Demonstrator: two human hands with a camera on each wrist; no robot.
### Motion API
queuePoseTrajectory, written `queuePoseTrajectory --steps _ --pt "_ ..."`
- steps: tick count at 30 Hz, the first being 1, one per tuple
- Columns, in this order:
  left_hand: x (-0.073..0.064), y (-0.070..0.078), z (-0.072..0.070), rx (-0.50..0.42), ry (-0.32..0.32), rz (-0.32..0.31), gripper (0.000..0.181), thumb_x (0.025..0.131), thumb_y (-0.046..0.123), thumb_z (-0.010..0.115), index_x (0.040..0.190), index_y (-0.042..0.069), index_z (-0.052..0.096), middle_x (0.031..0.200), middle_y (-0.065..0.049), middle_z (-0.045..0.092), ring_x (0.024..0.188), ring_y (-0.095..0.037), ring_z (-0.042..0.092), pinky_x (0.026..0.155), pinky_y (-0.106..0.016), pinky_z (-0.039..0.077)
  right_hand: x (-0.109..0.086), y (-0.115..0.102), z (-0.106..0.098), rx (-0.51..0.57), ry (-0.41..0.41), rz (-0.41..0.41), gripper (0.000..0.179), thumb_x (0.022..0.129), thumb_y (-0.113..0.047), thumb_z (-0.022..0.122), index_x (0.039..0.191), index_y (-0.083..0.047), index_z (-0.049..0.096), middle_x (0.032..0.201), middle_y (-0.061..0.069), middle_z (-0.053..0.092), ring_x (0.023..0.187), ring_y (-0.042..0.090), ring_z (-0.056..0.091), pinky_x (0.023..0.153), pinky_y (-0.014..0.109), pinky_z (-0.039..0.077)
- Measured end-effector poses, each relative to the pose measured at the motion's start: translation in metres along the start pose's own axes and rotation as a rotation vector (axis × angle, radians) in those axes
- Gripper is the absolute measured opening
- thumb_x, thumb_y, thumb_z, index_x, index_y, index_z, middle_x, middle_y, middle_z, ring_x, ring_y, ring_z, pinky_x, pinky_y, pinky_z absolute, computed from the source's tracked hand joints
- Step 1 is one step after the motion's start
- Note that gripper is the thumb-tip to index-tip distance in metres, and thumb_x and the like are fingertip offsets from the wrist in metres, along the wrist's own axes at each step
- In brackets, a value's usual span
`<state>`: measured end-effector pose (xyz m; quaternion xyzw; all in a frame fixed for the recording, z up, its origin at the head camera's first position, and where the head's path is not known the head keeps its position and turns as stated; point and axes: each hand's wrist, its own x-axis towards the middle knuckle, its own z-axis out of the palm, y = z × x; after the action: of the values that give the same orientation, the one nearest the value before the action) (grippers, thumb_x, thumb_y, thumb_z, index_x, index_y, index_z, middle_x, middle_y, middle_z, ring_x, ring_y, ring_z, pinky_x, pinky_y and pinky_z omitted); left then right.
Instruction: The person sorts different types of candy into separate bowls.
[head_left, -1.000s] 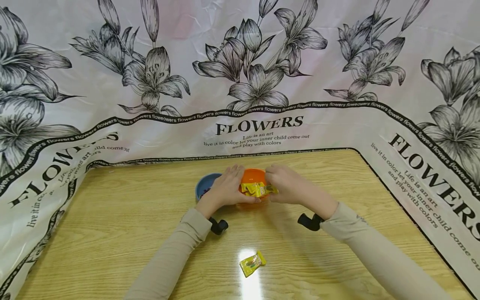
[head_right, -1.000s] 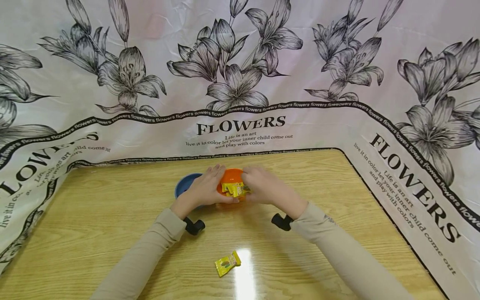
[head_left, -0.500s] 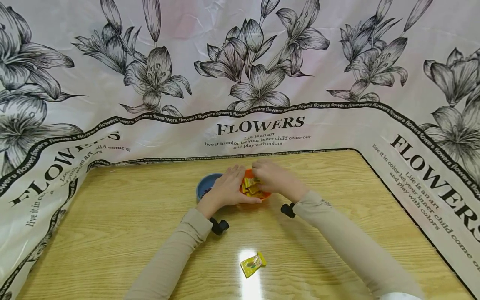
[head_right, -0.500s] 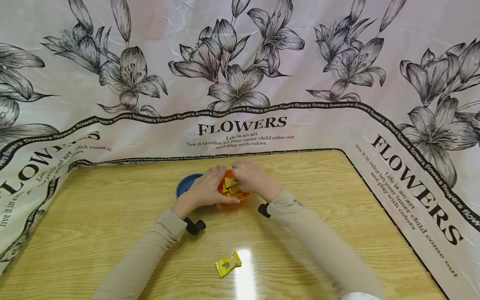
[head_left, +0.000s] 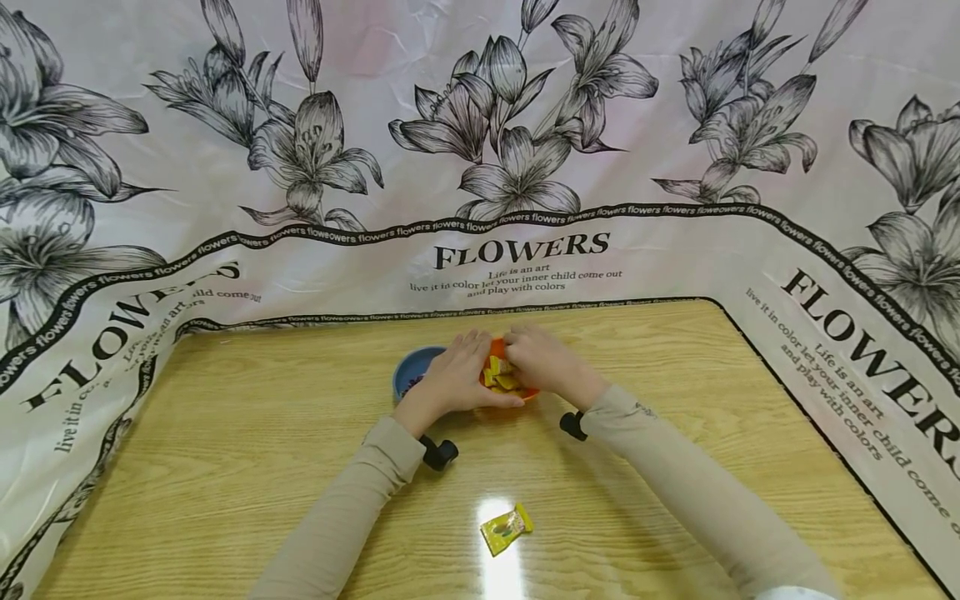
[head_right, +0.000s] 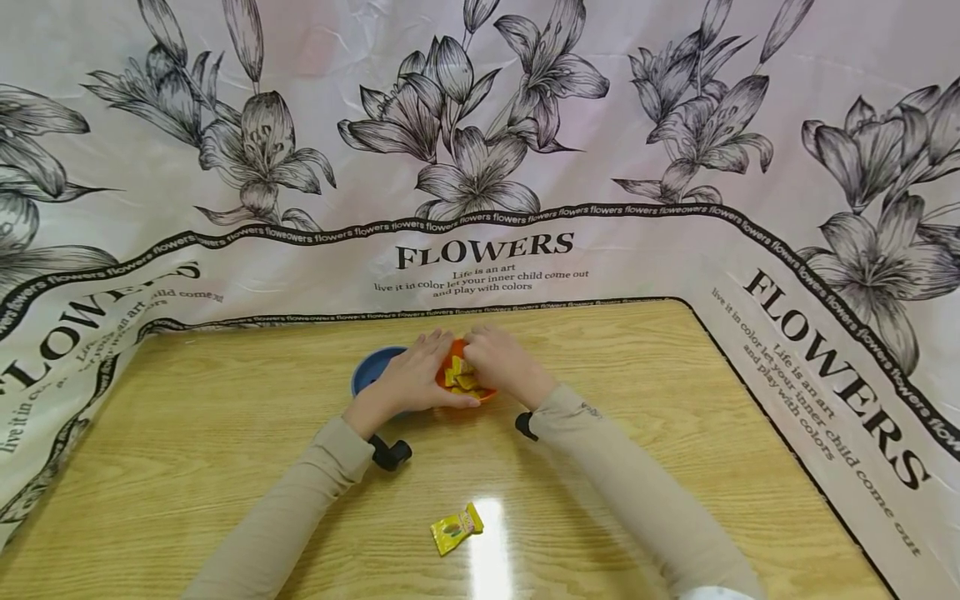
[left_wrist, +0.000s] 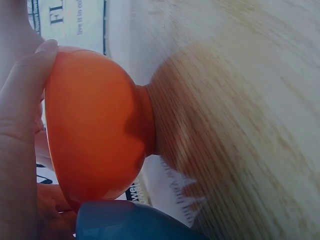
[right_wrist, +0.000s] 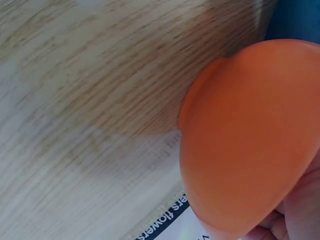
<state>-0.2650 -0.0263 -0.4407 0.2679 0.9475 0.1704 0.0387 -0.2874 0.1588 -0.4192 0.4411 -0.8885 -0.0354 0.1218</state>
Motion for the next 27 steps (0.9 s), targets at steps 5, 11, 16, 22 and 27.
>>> queuePoseTrajectory --steps 5,11,16,22,27 --pt "0.001 0.000 0.000 0.000 -0.001 -0.007 0.122 0.073 0.084 0.059 0.157 0.003 0.025 0.162 -0.018 0.023 0.151 -0.032 0.014 0.122 -0.043 0.014 0.000 -0.001 -0.002 0.001 -0.026 0.021 0.009 0.074 -0.005 0.078 0.074 -0.004 0.069 0.085 0.007 0.065 0.081 0.025 0.058 0.076 0.040 0.049" --pt "0.001 0.000 0.000 -0.001 -0.004 -0.009 0.121 0.073 0.084 0.060 0.157 0.004 0.024 0.162 -0.016 0.024 0.151 -0.032 0.014 0.122 -0.044 0.014 0.001 0.000 -0.003 0.004 -0.025 0.028 0.011 0.073 -0.003 0.077 0.070 -0.004 0.066 0.083 0.007 0.064 0.079 0.025 0.055 0.076 0.039 0.048" --pt "0.001 0.001 0.000 0.010 0.000 0.000 0.119 0.073 0.083 0.060 0.156 0.005 0.026 0.161 -0.015 0.026 0.150 -0.033 0.016 0.122 -0.044 0.014 0.000 0.000 -0.008 0.018 -0.010 0.026 0.011 0.074 -0.001 0.075 0.070 -0.004 0.065 0.079 0.006 0.060 0.075 0.023 0.052 0.071 0.038 0.047" --pt "0.000 0.003 -0.002 0.007 0.023 0.009 0.115 0.073 0.082 0.062 0.154 0.007 0.031 0.159 -0.016 0.029 0.149 -0.035 0.019 0.122 -0.044 0.015 -0.001 -0.006 -0.019 0.045 -0.005 0.038 0.011 0.072 -0.002 0.077 0.072 -0.005 0.066 0.077 0.005 0.057 0.073 0.023 0.051 0.069 0.038 0.047" --pt "-0.001 0.003 -0.003 -0.017 0.013 0.002 0.119 0.073 0.081 0.064 0.156 0.005 0.027 0.161 -0.018 0.025 0.150 -0.035 0.016 0.122 -0.044 0.014 -0.004 -0.018 -0.038 0.095 0.034 -0.012 0.014 0.071 -0.005 0.082 0.080 -0.002 0.070 0.079 0.004 0.060 0.073 0.021 0.052 0.068 0.037 0.048"
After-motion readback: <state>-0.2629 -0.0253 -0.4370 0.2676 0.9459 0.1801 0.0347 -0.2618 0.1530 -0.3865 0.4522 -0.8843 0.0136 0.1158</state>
